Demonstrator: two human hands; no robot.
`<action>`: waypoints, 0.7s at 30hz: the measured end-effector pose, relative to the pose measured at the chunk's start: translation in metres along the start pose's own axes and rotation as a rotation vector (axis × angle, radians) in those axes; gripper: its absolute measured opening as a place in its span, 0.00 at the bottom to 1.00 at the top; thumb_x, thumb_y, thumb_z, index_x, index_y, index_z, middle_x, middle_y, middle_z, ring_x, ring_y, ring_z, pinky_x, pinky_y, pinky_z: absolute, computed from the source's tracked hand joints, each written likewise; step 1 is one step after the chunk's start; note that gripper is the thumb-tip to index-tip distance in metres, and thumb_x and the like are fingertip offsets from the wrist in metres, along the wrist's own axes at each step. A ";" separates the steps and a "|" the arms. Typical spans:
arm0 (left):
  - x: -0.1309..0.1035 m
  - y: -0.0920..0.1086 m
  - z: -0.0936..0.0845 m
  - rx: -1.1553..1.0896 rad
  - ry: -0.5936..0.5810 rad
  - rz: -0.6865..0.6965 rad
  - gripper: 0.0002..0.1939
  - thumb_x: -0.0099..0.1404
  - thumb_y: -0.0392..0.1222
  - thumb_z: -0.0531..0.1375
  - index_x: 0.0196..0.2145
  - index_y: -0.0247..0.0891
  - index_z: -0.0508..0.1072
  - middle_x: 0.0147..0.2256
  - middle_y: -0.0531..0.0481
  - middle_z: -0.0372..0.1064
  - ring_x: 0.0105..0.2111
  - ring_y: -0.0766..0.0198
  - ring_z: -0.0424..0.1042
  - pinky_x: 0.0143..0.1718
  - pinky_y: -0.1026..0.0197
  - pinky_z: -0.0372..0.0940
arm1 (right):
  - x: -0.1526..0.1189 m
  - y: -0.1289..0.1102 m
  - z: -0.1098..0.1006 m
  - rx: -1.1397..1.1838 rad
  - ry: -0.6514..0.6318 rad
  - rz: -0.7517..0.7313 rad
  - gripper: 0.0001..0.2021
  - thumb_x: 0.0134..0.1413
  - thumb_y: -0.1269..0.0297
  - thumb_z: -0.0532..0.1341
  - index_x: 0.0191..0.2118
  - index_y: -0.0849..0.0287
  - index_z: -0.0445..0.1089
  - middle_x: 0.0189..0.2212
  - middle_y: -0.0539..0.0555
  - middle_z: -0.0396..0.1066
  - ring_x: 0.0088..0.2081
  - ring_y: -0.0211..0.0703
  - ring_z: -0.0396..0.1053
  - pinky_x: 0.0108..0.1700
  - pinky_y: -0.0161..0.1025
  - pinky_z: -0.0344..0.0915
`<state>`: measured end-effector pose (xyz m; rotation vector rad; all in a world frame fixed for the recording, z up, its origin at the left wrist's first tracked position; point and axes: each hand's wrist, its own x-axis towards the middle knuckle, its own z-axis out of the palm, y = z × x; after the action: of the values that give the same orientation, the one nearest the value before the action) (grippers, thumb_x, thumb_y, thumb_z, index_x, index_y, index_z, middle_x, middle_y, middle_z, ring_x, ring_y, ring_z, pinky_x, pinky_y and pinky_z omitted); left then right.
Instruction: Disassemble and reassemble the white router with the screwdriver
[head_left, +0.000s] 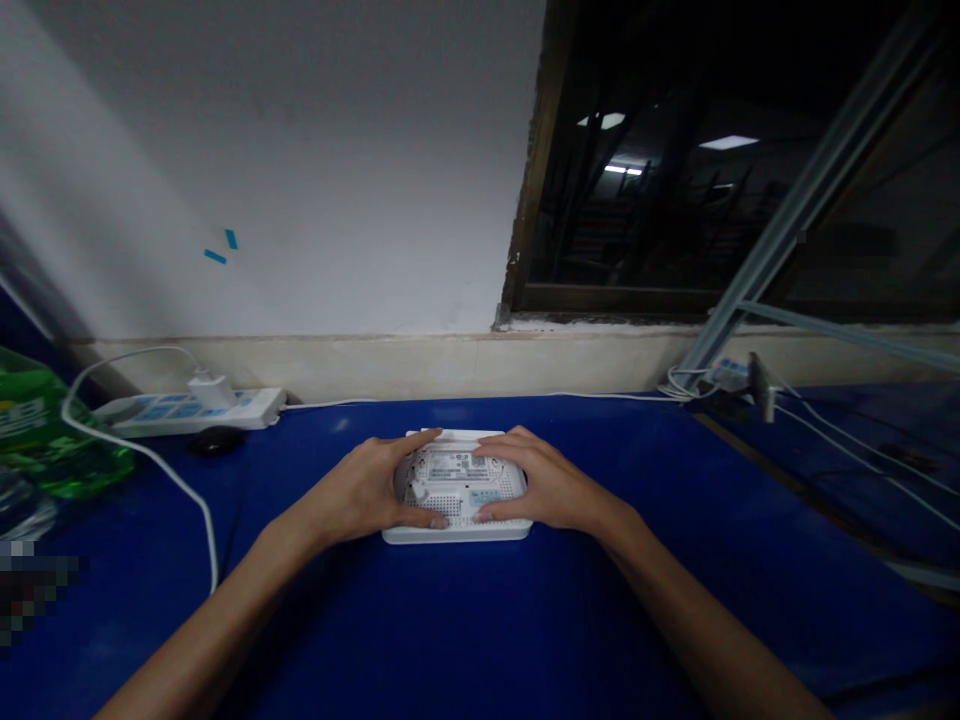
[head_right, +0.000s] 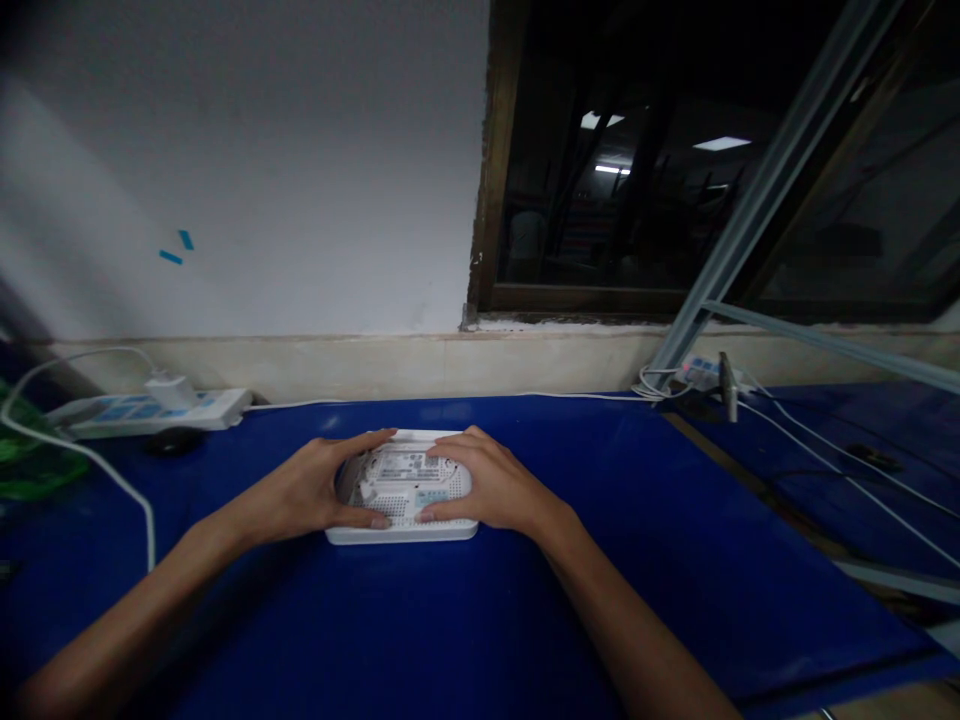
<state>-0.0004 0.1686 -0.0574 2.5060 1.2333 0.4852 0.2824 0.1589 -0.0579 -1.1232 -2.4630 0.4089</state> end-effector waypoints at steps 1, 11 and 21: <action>0.000 0.000 0.000 0.010 -0.003 -0.017 0.53 0.51 0.68 0.68 0.68 0.45 0.57 0.56 0.41 0.70 0.50 0.45 0.73 0.50 0.48 0.67 | -0.001 0.000 0.000 -0.012 -0.016 0.017 0.38 0.46 0.39 0.68 0.59 0.56 0.70 0.59 0.59 0.68 0.58 0.56 0.63 0.60 0.51 0.60; 0.001 0.008 -0.005 0.098 -0.044 -0.037 0.50 0.50 0.70 0.67 0.65 0.47 0.61 0.52 0.43 0.73 0.47 0.44 0.74 0.48 0.47 0.66 | 0.010 -0.005 -0.012 -0.062 -0.085 -0.038 0.37 0.45 0.39 0.69 0.57 0.56 0.71 0.53 0.58 0.73 0.52 0.57 0.67 0.52 0.49 0.65; -0.010 0.014 -0.004 0.246 -0.022 0.010 0.44 0.59 0.72 0.59 0.66 0.47 0.60 0.59 0.39 0.66 0.54 0.41 0.70 0.54 0.41 0.64 | -0.007 0.031 -0.037 -0.116 0.308 0.304 0.11 0.63 0.57 0.58 0.40 0.55 0.76 0.28 0.51 0.77 0.27 0.41 0.71 0.30 0.37 0.61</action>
<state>0.0021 0.1523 -0.0495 2.7122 1.3449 0.3241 0.3246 0.1772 -0.0399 -1.4941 -2.0768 0.1631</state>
